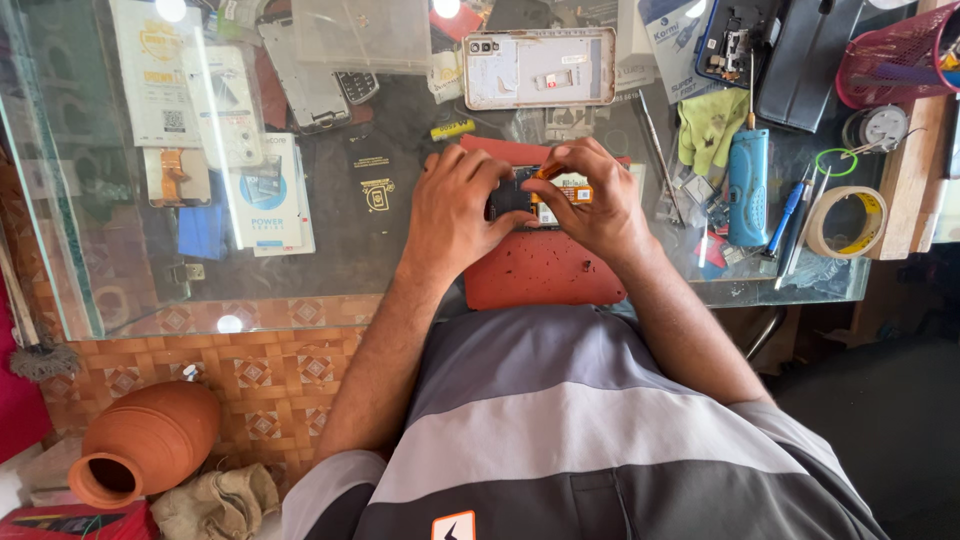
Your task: The person disassembles a smartphone by prying open the back cover and removing the battery. They use a metal prying tool to separate the casing and a screwdriver to remove screws from the internal components.
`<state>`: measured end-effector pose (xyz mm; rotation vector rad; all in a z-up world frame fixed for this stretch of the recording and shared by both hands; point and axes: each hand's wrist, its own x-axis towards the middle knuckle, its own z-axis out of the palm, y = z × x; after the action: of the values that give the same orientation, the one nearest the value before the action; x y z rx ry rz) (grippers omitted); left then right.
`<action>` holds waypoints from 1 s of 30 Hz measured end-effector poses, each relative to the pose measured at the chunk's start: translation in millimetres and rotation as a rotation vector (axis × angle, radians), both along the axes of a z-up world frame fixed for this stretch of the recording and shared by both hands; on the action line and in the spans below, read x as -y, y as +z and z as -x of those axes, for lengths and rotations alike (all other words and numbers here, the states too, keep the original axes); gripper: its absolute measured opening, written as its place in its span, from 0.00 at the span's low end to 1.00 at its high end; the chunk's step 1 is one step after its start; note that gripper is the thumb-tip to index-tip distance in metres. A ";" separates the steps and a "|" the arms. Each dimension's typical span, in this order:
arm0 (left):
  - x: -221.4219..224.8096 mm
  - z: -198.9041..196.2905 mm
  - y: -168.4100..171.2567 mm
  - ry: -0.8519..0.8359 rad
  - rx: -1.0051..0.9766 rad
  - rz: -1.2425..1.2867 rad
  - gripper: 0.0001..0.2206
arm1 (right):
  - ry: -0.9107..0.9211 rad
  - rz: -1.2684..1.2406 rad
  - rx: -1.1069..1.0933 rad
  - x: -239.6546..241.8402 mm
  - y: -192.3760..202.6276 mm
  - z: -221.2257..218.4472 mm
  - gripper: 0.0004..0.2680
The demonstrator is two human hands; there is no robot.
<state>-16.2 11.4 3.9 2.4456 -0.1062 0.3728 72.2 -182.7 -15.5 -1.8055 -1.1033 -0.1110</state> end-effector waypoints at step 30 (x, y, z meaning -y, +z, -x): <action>11.6 -85.9 -49.6 0.095 0.139 -0.193 0.03 | -0.112 -0.314 -0.437 39.7 -16.6 6.3 0.26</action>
<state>69.7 -0.2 -45.7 2.6191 -0.0888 0.5997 65.8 -222.4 -32.1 -1.5133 -0.6358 0.0424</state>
